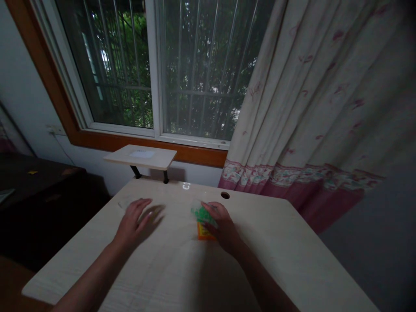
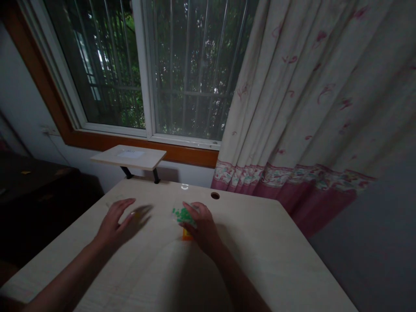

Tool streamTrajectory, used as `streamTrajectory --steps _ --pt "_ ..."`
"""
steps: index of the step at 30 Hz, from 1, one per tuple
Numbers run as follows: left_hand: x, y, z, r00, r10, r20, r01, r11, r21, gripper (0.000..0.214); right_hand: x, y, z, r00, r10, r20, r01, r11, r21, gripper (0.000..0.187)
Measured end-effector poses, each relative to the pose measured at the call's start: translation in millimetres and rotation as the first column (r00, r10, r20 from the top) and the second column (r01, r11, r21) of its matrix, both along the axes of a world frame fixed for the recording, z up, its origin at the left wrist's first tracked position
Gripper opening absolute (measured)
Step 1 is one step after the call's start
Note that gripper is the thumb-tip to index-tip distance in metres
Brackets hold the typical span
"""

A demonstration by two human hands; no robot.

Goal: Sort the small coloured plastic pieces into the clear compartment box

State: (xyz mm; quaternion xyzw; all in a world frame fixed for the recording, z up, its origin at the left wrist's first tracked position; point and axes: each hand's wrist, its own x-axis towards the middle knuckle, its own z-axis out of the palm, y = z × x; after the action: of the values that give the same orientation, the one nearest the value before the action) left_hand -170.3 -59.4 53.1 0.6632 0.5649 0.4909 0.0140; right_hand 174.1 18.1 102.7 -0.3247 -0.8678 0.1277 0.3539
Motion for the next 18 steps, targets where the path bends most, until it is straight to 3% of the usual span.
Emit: streamTrajectory --steps 2,5,9,18 --pt "17 1 5.8 0.978 -0.160 0.130 0.176 0.977 -0.121 0.044 -28 -10 2.7 0.998 0.068 -0.016 -0.069 0.997 -0.021 0.054" --pt "39 7 9.3 0.816 -0.336 0.471 0.438 0.890 -0.124 0.063 -71 -20 -0.4 0.993 0.119 -0.021 -0.119 0.993 -0.013 0.052" --pt "42 16 5.4 0.717 -0.262 0.646 0.379 0.924 -0.046 0.059 -113 -21 -8.6 0.995 0.101 -0.017 -0.101 0.995 -0.014 0.046" --pt "-2 25 -2.2 0.714 -0.146 0.685 0.252 0.966 -0.058 0.052 -169 -9 -12.3 0.975 0.205 0.083 -0.208 0.977 0.038 0.040"
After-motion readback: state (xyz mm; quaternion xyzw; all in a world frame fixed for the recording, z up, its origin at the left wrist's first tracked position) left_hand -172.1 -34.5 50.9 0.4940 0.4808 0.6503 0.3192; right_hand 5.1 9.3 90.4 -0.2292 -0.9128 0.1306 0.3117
